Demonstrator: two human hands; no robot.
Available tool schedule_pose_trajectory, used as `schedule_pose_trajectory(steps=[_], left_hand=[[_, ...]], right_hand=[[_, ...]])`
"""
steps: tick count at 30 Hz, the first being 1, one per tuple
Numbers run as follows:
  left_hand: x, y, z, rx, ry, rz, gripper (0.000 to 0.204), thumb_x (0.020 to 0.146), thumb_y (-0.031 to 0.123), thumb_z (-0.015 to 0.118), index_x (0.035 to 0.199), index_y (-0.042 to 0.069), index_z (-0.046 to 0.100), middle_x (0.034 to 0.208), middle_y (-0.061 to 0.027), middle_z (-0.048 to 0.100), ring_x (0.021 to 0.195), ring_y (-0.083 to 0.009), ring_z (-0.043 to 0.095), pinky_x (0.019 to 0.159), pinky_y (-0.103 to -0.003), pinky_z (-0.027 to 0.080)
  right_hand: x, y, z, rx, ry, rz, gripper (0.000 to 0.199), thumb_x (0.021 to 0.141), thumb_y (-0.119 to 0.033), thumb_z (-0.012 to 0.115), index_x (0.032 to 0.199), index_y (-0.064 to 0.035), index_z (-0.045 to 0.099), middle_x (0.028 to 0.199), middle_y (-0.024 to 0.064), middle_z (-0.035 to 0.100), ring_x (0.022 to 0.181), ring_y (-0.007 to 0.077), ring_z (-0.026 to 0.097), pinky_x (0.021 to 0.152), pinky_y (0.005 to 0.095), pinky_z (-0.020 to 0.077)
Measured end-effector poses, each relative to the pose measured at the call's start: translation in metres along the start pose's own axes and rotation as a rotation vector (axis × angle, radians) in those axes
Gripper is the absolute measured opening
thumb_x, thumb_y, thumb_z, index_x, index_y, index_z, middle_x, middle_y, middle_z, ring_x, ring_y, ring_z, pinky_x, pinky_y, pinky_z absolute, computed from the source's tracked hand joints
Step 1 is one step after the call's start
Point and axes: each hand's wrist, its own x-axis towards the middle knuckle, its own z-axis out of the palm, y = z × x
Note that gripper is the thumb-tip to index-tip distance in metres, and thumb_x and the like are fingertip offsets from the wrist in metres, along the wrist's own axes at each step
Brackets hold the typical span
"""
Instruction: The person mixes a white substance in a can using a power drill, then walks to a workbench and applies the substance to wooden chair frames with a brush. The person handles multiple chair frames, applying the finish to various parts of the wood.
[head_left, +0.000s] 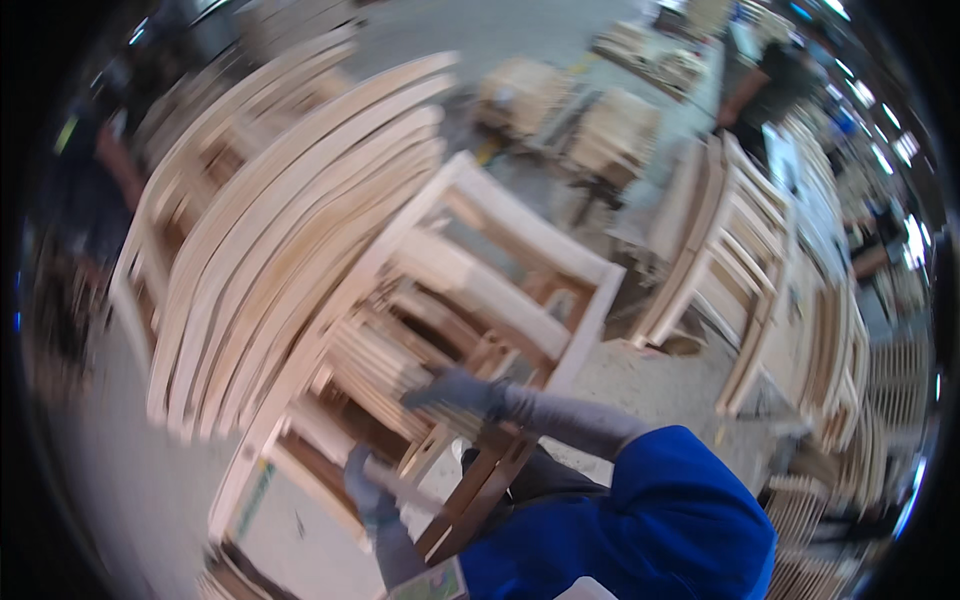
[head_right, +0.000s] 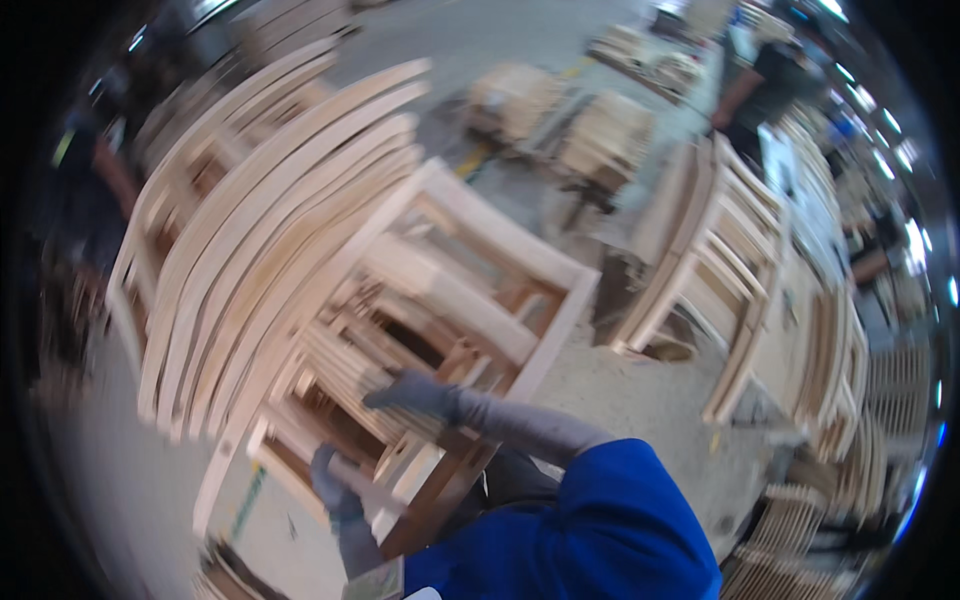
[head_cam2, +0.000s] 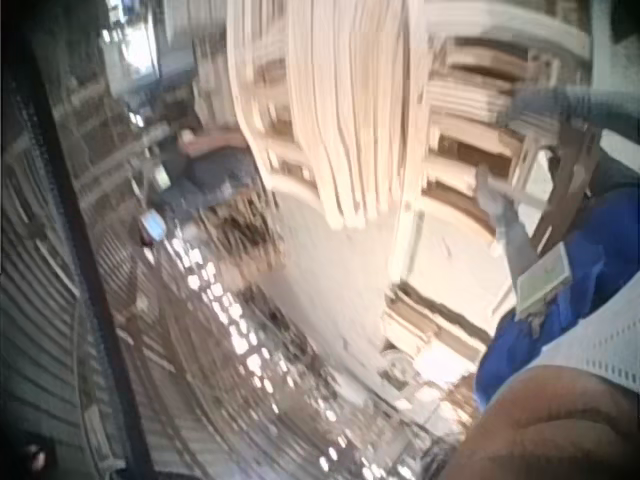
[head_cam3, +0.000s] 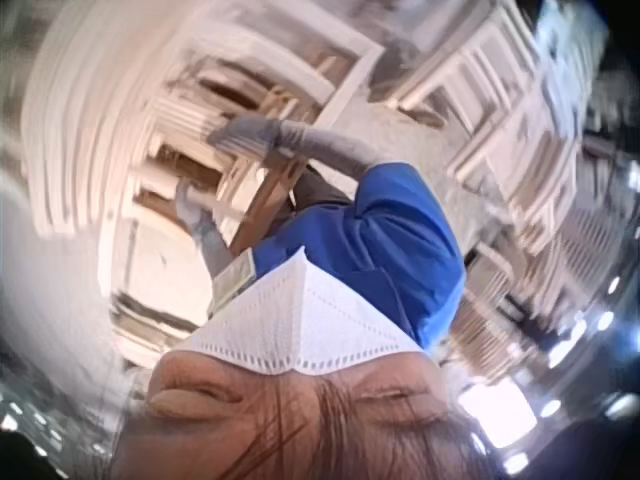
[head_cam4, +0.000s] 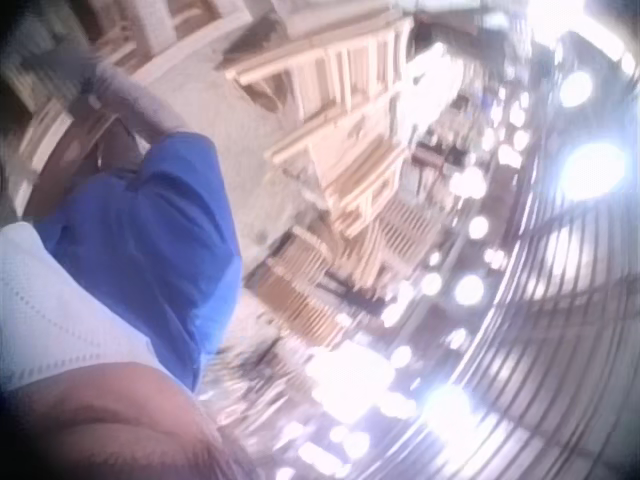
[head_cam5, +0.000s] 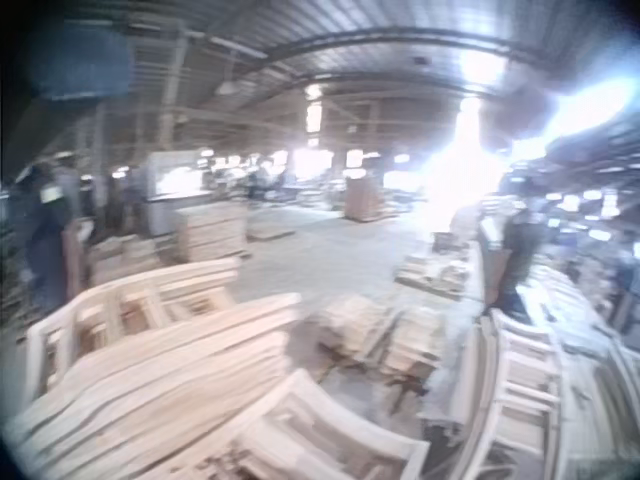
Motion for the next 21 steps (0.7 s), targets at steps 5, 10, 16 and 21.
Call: schedule_pose_trajectory(steps=[5, 10, 16, 21], left_hand=[[-0.015, 0.089, 0.0, -0.415, 0.234, -0.466, 0.04, 0.079, 0.033, 0.058, 0.103, 0.002, 0.049, 0.076, -0.0046, 0.047, 0.071, -0.0138, 0.05, 0.063, -0.028, 0.046], [-0.04, 0.162, 0.049, -0.371, 0.103, -0.242, 0.042, 0.082, 0.033, 0.055, 0.108, 0.001, 0.05, 0.082, -0.0066, 0.05, 0.075, -0.015, 0.05, 0.069, -0.027, 0.043], [-0.062, 0.156, 0.164, -0.382, -0.118, 0.255, 0.044, 0.088, 0.036, 0.051, 0.116, 0.001, 0.048, 0.099, -0.011, 0.052, 0.091, -0.0215, 0.052, 0.082, -0.036, 0.045], [-0.105, 0.21, 0.34, -0.606, -0.152, -0.182, 0.038, 0.086, 0.036, 0.049, 0.098, 0.0, 0.053, 0.081, -0.0086, 0.051, 0.074, -0.0179, 0.053, 0.069, -0.031, 0.046]], right_hand=[[-0.072, -0.066, 0.034, -0.206, 0.183, 0.092, 0.097, 0.065, -0.057, 0.072, 0.135, -0.0002, 0.036, 0.127, 0.0225, 0.049, 0.121, 0.031, 0.046, 0.1, 0.0351, 0.0366], [-0.157, -0.112, -0.001, -0.272, 0.309, -0.105, 0.1, 0.063, -0.058, 0.072, 0.135, 0.0004, 0.036, 0.118, 0.0239, 0.055, 0.113, 0.0324, 0.053, 0.095, 0.0342, 0.0395], [-0.271, -0.155, -0.105, -0.451, 0.449, -0.184, 0.099, 0.062, -0.058, 0.07, 0.134, 0.0007, 0.037, 0.113, 0.0236, 0.058, 0.107, 0.0327, 0.057, 0.092, 0.0348, 0.0423], [-0.366, -0.139, -0.242, -0.482, 0.468, -0.133, 0.095, 0.063, -0.059, 0.07, 0.13, 0.0023, 0.042, 0.115, 0.0232, 0.057, 0.109, 0.034, 0.055, 0.093, 0.0356, 0.0418]])
